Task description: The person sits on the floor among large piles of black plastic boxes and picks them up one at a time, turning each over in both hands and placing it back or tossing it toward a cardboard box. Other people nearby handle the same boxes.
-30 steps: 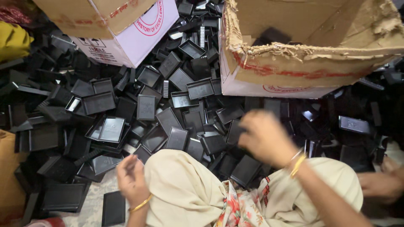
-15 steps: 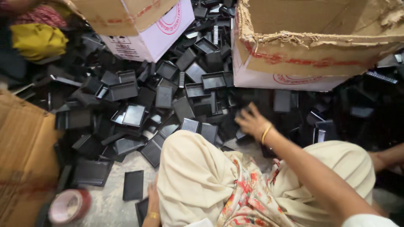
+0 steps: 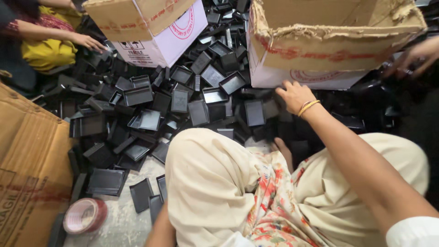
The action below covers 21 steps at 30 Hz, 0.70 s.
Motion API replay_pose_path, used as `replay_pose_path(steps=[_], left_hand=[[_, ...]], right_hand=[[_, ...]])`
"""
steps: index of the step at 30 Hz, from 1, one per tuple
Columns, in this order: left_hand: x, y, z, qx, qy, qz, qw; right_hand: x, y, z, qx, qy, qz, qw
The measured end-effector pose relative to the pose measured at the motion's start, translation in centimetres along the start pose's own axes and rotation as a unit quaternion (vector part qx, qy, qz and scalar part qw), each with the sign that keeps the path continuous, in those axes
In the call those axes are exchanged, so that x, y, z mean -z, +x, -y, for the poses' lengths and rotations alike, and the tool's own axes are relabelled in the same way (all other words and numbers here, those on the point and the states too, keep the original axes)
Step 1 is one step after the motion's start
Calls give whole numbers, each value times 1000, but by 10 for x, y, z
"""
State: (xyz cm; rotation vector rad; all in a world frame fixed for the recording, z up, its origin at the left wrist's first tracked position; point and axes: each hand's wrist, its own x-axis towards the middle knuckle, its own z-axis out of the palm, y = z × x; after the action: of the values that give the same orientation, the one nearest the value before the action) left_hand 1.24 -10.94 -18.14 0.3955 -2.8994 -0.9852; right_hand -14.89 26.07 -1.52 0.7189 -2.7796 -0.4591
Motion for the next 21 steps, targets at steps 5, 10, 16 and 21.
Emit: replay_pose_path(steps=[5, 10, 16, 21], left_hand=[[-11, -18, 11, 11, 85, 94, 992], [-10, -19, 21, 15, 107, 121, 987], [-12, 2, 29, 22, 41, 58, 997], [70, 98, 5, 1, -175, -152, 973]], right_hand=[[20, 28, 10, -25, 1, 154, 988], [30, 62, 33, -3, 42, 195, 980], [21, 90, 75, 47, 124, 149, 980], [-2, 98, 125, 110, 95, 262, 954]])
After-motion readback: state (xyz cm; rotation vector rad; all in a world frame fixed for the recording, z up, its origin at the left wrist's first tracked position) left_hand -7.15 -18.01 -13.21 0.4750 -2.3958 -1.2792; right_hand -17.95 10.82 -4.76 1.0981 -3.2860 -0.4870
